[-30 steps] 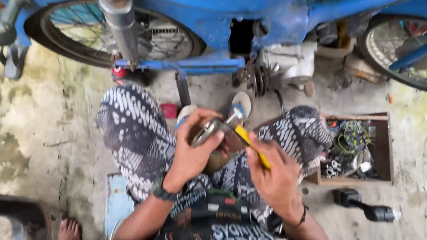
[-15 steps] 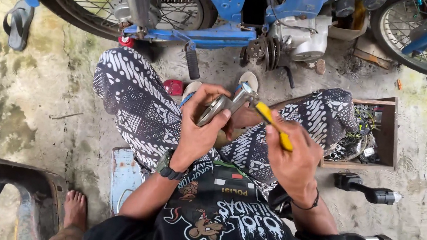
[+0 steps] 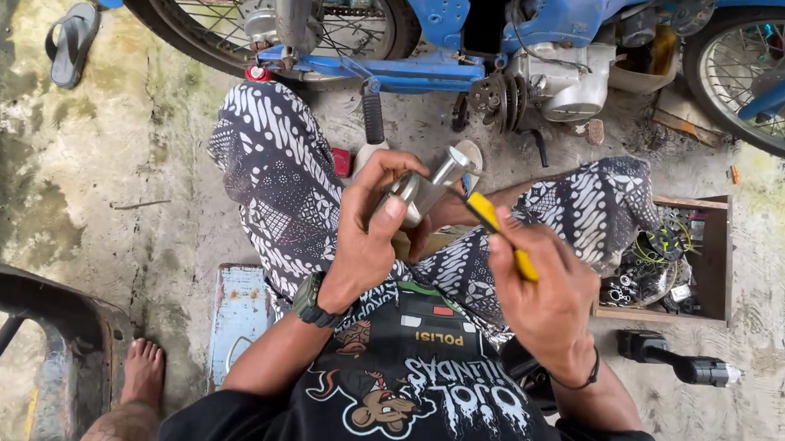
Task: The person sits on the ground and uses a yellow-handled tool to scrape and clean a cylindrical metal part held in their left hand. They rotate the part to work on different sides and occasionally wipe it with their hand.
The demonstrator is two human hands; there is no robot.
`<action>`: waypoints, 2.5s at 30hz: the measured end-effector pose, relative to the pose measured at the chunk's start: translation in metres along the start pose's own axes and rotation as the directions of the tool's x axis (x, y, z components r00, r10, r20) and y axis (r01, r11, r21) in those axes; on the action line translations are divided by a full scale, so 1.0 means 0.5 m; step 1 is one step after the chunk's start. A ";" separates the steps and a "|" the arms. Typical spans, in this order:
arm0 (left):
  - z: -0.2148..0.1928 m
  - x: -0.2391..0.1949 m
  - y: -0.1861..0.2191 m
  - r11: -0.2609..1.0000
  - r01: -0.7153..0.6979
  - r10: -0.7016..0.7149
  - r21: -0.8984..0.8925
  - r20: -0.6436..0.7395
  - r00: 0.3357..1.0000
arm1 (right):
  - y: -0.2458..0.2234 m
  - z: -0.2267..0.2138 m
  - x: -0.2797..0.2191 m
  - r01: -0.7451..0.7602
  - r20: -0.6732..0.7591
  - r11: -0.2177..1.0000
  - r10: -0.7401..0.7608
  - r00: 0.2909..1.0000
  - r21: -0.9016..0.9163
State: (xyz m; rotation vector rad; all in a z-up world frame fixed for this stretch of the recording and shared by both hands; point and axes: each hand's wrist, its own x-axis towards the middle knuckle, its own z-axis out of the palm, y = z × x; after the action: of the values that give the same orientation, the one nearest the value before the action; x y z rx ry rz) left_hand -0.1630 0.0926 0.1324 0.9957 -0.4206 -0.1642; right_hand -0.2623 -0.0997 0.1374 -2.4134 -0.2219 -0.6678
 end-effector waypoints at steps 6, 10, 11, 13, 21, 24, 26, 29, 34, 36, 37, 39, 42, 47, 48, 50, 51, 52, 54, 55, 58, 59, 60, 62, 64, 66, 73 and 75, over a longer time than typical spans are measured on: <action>0.004 0.007 0.014 0.998 -0.052 0.051 0.033 0.032 0.998 | -0.018 -0.017 0.010 0.025 -0.047 0.999 -0.027 0.999 -0.046; 0.002 0.002 0.034 0.998 -0.048 0.047 0.049 0.029 0.998 | -0.086 -0.025 0.024 0.023 -0.008 0.993 -0.024 1.000 -0.116; 0.004 -0.002 0.036 0.997 -0.056 0.054 0.054 0.044 0.998 | -0.087 -0.031 0.032 0.025 -0.042 0.992 -0.031 0.999 -0.122; 0.003 -0.013 0.037 0.996 -0.062 0.059 0.058 0.058 0.997 | -0.084 -0.028 0.013 0.026 -0.075 0.991 -0.036 0.997 -0.131; 0.007 -0.029 0.037 0.997 -0.075 0.075 0.011 0.057 0.996 | -0.081 -0.022 -0.041 0.013 0.066 0.998 -0.009 0.998 -0.060; 0.013 -0.035 0.039 0.996 -0.087 0.087 -0.006 0.056 0.995 | -0.052 -0.039 -0.050 -0.035 0.079 0.997 0.041 0.996 -0.074; 0.014 -0.037 0.033 0.997 -0.074 0.074 -0.011 0.045 0.996 | -0.074 -0.038 -0.037 -0.019 0.075 0.996 0.026 0.997 -0.091; 0.016 -0.034 0.043 0.997 -0.076 0.077 -0.005 0.038 0.996 | -0.075 -0.039 -0.029 0.001 0.060 0.996 0.004 0.998 -0.092; 0.020 -0.045 0.040 0.999 -0.046 0.047 -0.026 0.032 0.998 | -0.064 -0.037 -0.057 -0.011 0.053 0.997 0.015 0.998 -0.078; 0.010 -0.054 0.031 0.999 -0.020 0.021 -0.033 0.031 0.999 | -0.073 -0.036 -0.068 -0.023 0.082 0.999 0.027 0.996 -0.049; 0.018 -0.052 0.036 0.999 -0.019 0.021 -0.033 0.033 0.999 | -0.075 -0.040 -0.062 -0.025 0.080 0.998 0.029 0.996 -0.050; 0.032 -0.052 0.048 0.999 -0.036 0.037 -0.033 0.038 0.999 | -0.082 -0.050 -0.048 -0.015 0.041 0.996 0.018 0.999 -0.083; 0.018 -0.060 0.040 0.999 -0.052 0.053 -0.007 0.039 0.998 | -0.105 -0.041 -0.061 0.017 0.083 0.998 -0.011 0.996 -0.065; 0.033 -0.062 0.074 0.997 -0.071 0.072 -0.017 0.036 0.997 | -0.118 -0.056 -0.031 0.042 0.026 0.995 -0.039 0.999 -0.094; 0.038 -0.066 0.082 0.997 -0.070 0.070 -0.024 0.033 0.997 | -0.135 -0.061 -0.026 0.042 0.031 0.995 -0.039 0.999 -0.093; 0.035 -0.068 0.068 0.997 -0.072 0.073 -0.026 0.035 0.997 | -0.129 -0.061 -0.028 0.043 0.027 0.995 -0.041 0.999 -0.088; 0.033 -0.071 0.062 0.997 -0.075 0.076 -0.028 0.033 0.997 | -0.128 -0.062 -0.029 0.046 0.026 0.996 -0.044 0.999 -0.082; 0.034 -0.071 0.066 0.996 -0.085 0.086 -0.027 0.037 0.996 | -0.123 -0.060 -0.039 0.054 0.020 0.995 -0.052 0.998 -0.084; 0.040 -0.074 0.075 0.996 -0.086 0.087 -0.025 0.040 0.995 | -0.116 -0.058 -0.061 0.065 0.014 0.996 -0.064 0.998 -0.063; 0.040 -0.072 0.075 0.996 -0.088 0.089 -0.025 0.042 0.995 | -0.112 -0.061 -0.056 0.067 0.011 0.996 -0.066 0.998 -0.063; 0.043 -0.075 0.077 0.992 -0.123 0.124 -0.016 0.041 0.991 | -0.118 -0.068 -0.053 0.075 -0.015 0.994 -0.076 0.997 -0.082; 0.046 -0.076 0.081 0.991 -0.130 0.131 -0.020 0.046 0.990 | -0.127 -0.068 -0.053 0.106 -0.015 0.986 -0.109 0.994 -0.128; 0.047 -0.076 0.085 0.990 -0.136 0.138 -0.023 0.055 0.989 | -0.138 -0.067 -0.053 0.134 -0.019 0.975 -0.140 0.990 -0.176; 0.051 -0.075 0.090 0.989 -0.146 0.148 -0.029 0.061 0.987 | -0.129 -0.072 -0.049 0.116 -0.027 0.982 -0.121 0.992 -0.146; 0.050 -0.079 0.087 0.987 -0.156 0.158 -0.036 0.061 0.986 | -0.131 -0.074 -0.052 0.100 -0.029 0.988 -0.104 0.994 -0.116; 0.044 -0.078 0.078 0.986 -0.164 0.167 -0.034 0.083 0.983 | -0.143 -0.071 -0.059 0.167 -0.058 0.975 -0.177 0.983 -0.144; 0.045 -0.076 0.085 0.981 -0.187 0.192 -0.053 0.114 0.975 | -0.161 -0.080 -0.046 0.203 -0.076 0.953 -0.225 0.971 -0.226; 0.047 -0.082 0.089 0.981 -0.190 0.193 -0.038 0.105 0.976 | -0.176 -0.096 -0.025 0.175 -0.081 0.971 -0.190 0.978 -0.162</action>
State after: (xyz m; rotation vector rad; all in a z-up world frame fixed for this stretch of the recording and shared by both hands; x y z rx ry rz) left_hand -0.2125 0.1117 0.1699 0.9159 -0.6094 -0.0498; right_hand -0.3200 -0.0586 0.2096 -2.5198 -0.3680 -0.9129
